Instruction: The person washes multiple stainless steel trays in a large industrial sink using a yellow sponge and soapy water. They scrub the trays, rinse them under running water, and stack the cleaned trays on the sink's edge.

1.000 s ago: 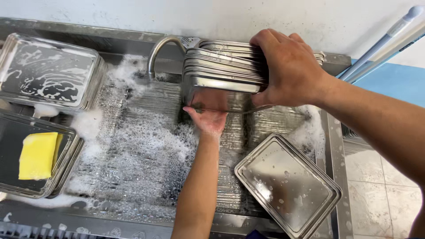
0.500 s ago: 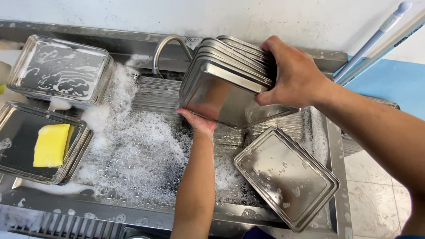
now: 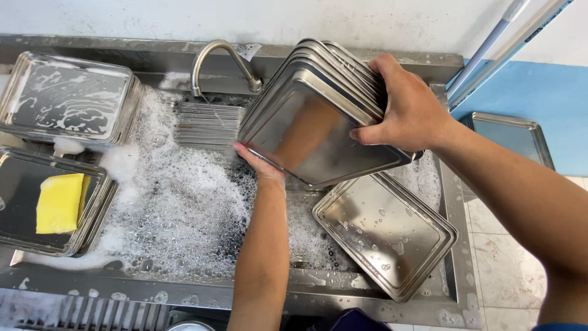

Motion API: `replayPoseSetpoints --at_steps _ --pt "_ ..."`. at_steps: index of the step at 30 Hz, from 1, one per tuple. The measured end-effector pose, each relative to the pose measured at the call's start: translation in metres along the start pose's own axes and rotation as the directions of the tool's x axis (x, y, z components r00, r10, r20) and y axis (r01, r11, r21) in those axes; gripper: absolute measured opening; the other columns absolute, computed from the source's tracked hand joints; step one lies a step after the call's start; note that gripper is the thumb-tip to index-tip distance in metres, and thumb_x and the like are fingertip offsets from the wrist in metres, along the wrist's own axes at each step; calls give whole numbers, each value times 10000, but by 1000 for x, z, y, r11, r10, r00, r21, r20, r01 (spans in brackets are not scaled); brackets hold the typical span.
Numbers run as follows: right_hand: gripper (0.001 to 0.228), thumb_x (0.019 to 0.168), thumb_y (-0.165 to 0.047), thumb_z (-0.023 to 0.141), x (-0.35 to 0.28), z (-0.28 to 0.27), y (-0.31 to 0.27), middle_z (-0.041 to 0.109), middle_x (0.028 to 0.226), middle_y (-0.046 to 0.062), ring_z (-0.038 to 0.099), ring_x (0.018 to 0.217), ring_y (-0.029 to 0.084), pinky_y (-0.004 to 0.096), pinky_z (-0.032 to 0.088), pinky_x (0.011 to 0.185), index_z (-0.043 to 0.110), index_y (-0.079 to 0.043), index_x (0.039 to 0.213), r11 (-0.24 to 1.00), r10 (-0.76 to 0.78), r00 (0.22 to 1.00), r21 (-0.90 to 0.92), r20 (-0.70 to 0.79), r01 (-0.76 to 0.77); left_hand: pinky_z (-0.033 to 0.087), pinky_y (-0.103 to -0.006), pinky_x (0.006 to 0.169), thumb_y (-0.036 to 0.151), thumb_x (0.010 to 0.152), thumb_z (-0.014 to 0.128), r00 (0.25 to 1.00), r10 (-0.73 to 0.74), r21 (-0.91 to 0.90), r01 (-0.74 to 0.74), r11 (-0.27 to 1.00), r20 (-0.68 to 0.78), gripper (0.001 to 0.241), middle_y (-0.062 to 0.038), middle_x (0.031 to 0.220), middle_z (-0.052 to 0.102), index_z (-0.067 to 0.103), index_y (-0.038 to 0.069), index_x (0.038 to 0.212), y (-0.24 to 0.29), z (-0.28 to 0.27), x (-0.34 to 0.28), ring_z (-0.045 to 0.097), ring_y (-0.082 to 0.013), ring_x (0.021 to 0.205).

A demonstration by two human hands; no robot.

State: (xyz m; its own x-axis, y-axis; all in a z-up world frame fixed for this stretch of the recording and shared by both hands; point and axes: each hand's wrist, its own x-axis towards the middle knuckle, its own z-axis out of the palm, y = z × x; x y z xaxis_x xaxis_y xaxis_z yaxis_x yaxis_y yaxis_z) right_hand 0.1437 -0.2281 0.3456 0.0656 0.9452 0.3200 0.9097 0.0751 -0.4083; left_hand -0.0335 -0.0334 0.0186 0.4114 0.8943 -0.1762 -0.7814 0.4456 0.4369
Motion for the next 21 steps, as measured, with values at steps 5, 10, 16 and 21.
replayPoseSetpoints --at_steps 5,10,16,21 --pt "915 618 -347 888 -21 -2 9 608 1075 235 630 996 383 465 505 889 453 49 1319 998 -46 999 -51 -17 45 393 -569 1157 927 769 321 999 -41 -68 38 997 -34 1101 -136 1611 382 380 164 1561 0 25 -26 398 -365 1455" --pt "808 547 -357 850 -98 12 21 561 929 184 559 795 333 476 474 731 486 18 1164 935 -303 952 -206 -44 289 415 -615 1089 887 813 234 934 -231 -23 246 969 273 1036 -181 1574 400 423 164 1531 15 41 -51 447 -362 1388" --pt "478 731 -384 769 -250 60 48 628 1014 76 576 914 259 485 426 880 561 -127 1076 833 -450 893 -351 20 427 490 -470 1070 664 928 359 887 -411 561 235 794 210 771 -160 1508 542 505 178 1509 6 13 -90 554 -320 1319" --pt "457 781 -383 714 -345 90 59 572 1156 65 500 1153 261 555 382 1030 566 -274 1200 864 -311 949 -401 53 305 457 -354 1065 213 849 737 948 -172 920 -200 338 269 638 -159 1377 676 601 53 1451 -51 -11 -105 625 -242 1253"
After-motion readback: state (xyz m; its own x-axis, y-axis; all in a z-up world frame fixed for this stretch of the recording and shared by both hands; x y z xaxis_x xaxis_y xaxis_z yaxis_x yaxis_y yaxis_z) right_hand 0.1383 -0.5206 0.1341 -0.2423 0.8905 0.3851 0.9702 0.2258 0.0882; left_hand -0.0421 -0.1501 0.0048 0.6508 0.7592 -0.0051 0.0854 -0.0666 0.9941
